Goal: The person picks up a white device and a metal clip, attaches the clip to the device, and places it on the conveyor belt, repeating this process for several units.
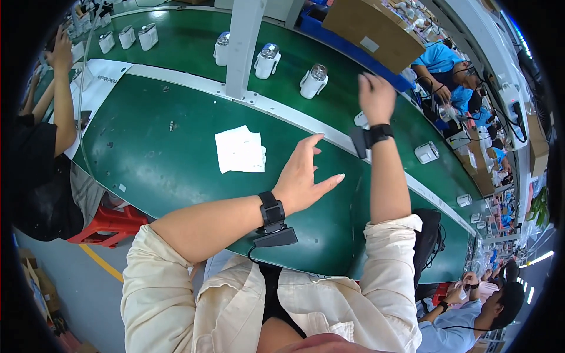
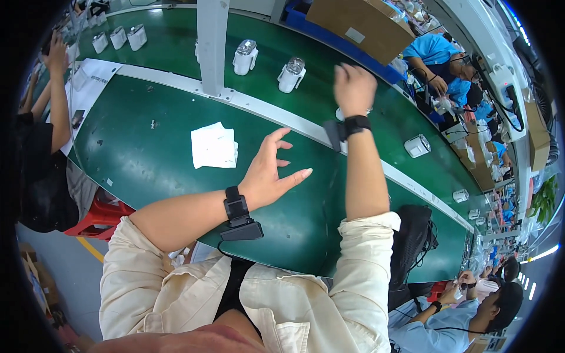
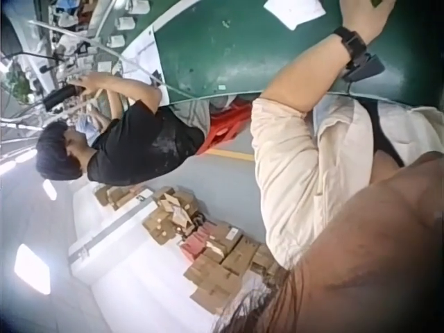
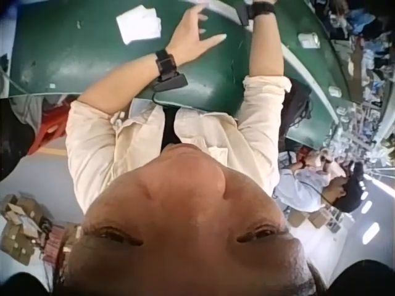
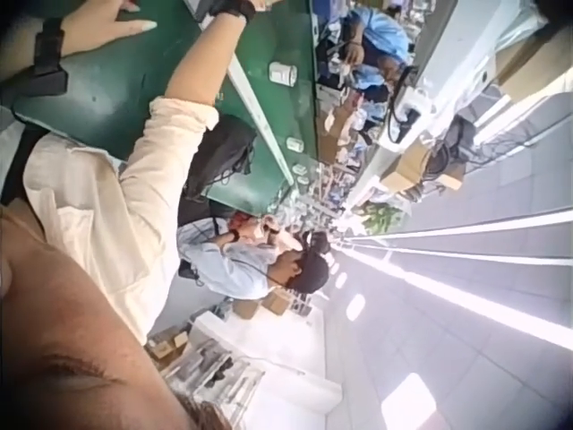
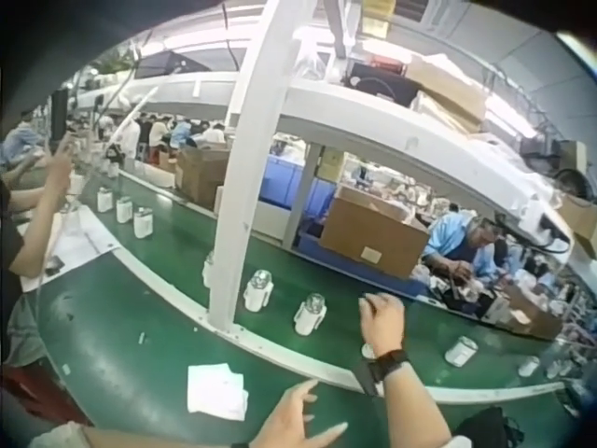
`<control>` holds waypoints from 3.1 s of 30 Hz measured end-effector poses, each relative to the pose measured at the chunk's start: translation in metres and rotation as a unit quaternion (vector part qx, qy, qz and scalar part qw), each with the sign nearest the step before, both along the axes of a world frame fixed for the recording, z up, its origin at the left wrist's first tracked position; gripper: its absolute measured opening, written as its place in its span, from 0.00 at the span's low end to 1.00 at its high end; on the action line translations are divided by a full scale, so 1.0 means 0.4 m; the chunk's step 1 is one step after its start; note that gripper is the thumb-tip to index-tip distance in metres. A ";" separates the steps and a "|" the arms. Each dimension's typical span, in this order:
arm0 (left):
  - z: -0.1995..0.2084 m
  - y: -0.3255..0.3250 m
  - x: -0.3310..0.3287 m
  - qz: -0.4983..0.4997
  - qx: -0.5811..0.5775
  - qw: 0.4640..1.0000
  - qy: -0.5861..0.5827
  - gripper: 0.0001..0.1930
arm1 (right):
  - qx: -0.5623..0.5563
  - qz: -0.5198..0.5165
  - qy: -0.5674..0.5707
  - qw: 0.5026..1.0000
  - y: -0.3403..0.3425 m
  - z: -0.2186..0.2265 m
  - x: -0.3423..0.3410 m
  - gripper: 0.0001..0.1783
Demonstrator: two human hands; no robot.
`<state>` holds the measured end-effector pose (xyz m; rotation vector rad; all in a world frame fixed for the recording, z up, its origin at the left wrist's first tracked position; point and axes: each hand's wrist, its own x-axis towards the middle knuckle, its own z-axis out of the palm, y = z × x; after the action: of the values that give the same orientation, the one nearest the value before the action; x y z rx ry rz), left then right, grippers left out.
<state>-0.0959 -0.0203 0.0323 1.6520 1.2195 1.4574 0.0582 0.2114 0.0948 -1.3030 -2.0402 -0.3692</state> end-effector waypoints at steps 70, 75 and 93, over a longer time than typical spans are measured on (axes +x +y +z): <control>-0.079 0.061 0.136 0.071 0.272 0.944 0.174 0.38 | 0.042 0.201 -0.073 0.976 -0.574 -0.035 0.249 0.22; -0.088 0.056 0.150 0.085 0.264 0.947 0.161 0.36 | 0.046 0.191 -0.106 0.975 -0.574 -0.052 0.259 0.23; -0.096 0.063 0.175 0.071 0.241 0.955 0.159 0.36 | -0.006 0.304 -0.007 0.953 -0.513 -0.092 0.299 0.22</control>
<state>-0.0260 0.0050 -0.0062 2.2335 1.2356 1.7253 0.1780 0.0063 0.0578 -0.6190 -2.3276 -0.0791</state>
